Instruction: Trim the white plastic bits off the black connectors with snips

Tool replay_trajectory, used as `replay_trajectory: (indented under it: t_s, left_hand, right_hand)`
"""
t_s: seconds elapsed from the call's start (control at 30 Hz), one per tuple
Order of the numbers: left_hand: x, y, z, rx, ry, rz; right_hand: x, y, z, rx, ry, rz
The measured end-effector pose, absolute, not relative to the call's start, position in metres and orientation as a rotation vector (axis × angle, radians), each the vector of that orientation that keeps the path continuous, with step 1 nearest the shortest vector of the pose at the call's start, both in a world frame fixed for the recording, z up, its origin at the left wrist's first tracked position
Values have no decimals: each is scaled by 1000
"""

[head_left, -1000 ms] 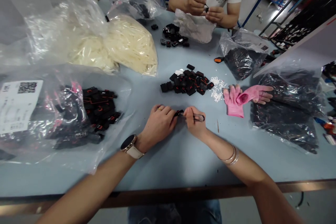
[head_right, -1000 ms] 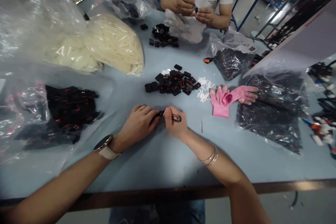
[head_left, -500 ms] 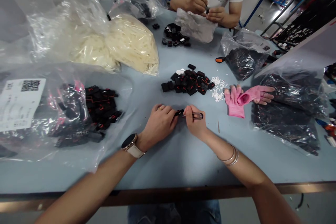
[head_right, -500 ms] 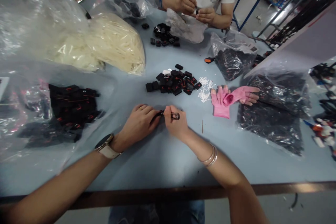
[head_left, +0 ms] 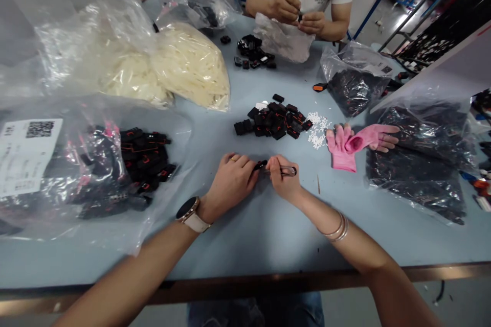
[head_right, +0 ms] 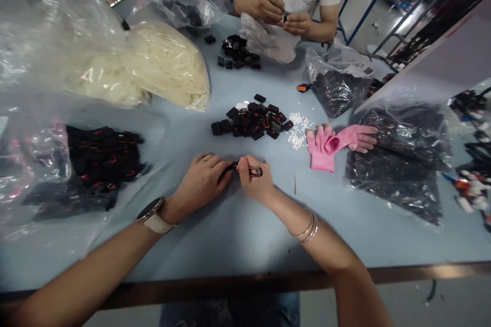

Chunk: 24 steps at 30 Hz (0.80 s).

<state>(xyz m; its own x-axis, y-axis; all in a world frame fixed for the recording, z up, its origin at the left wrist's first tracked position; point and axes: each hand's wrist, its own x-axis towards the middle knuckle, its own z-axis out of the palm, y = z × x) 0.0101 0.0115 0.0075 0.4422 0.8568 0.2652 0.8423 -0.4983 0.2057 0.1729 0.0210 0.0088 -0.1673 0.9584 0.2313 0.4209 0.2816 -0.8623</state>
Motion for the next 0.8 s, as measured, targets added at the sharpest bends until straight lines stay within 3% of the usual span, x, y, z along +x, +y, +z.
replay_trajectory:
  t_s: [0.8]
  left_hand:
    - [10, 12, 7, 2586, 1551, 548]
  right_hand:
    - [173, 21, 6, -1326, -1702, 810]
